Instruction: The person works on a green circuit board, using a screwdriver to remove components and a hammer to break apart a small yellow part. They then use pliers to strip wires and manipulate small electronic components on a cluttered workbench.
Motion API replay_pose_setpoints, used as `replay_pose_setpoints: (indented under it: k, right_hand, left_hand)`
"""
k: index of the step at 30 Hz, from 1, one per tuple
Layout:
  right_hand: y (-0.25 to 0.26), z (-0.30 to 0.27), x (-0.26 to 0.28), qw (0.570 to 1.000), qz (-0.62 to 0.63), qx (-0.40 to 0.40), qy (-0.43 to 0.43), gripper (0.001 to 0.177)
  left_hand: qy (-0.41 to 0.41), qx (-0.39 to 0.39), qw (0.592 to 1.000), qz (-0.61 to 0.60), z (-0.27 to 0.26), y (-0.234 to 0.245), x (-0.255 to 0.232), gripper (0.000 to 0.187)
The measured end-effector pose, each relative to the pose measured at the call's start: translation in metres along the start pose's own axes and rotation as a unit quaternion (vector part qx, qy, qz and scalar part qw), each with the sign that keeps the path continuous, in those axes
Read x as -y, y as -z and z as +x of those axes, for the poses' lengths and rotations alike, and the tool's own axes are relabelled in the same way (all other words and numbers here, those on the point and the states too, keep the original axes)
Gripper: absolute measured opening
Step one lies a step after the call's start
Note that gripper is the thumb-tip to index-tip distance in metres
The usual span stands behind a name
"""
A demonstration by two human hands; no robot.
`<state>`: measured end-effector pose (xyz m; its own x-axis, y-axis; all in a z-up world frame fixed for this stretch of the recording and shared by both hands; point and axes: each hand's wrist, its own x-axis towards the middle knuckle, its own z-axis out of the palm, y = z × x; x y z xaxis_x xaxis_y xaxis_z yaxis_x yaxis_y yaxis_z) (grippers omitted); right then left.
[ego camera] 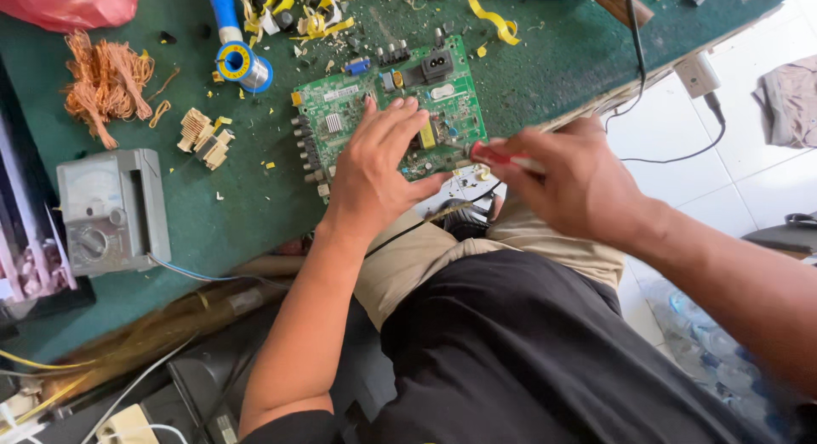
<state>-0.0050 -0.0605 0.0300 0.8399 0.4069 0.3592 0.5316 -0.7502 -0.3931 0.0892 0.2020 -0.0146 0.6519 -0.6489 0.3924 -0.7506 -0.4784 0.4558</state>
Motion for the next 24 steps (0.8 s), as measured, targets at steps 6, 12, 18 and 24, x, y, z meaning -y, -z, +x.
replay_pose_setpoints:
  k: [6,12,18,24]
  right_hand:
    - [0.014,0.006,-0.002,0.764,0.469,0.008,-0.443,0.026]
    - [0.072,0.005,-0.004,0.951,0.183,-0.024,-0.247,0.028]
    - [0.064,0.040,-0.110,0.965,-0.099,-0.111,-0.215,0.033]
    - [0.036,0.079,-0.141,0.946,-0.284,-0.129,-0.091,0.036]
  left_hand:
    - [0.018,0.005,1.000,0.017,-0.002,-0.006,0.011,0.081]
    - [0.050,0.032,0.998,0.015,0.002,0.003,0.004,0.082]
    - [0.042,-0.009,0.999,0.001,-0.002,-0.002,0.000,0.080]
    - [0.063,0.015,0.998,-0.003,-0.002,0.003,-0.003,0.079]
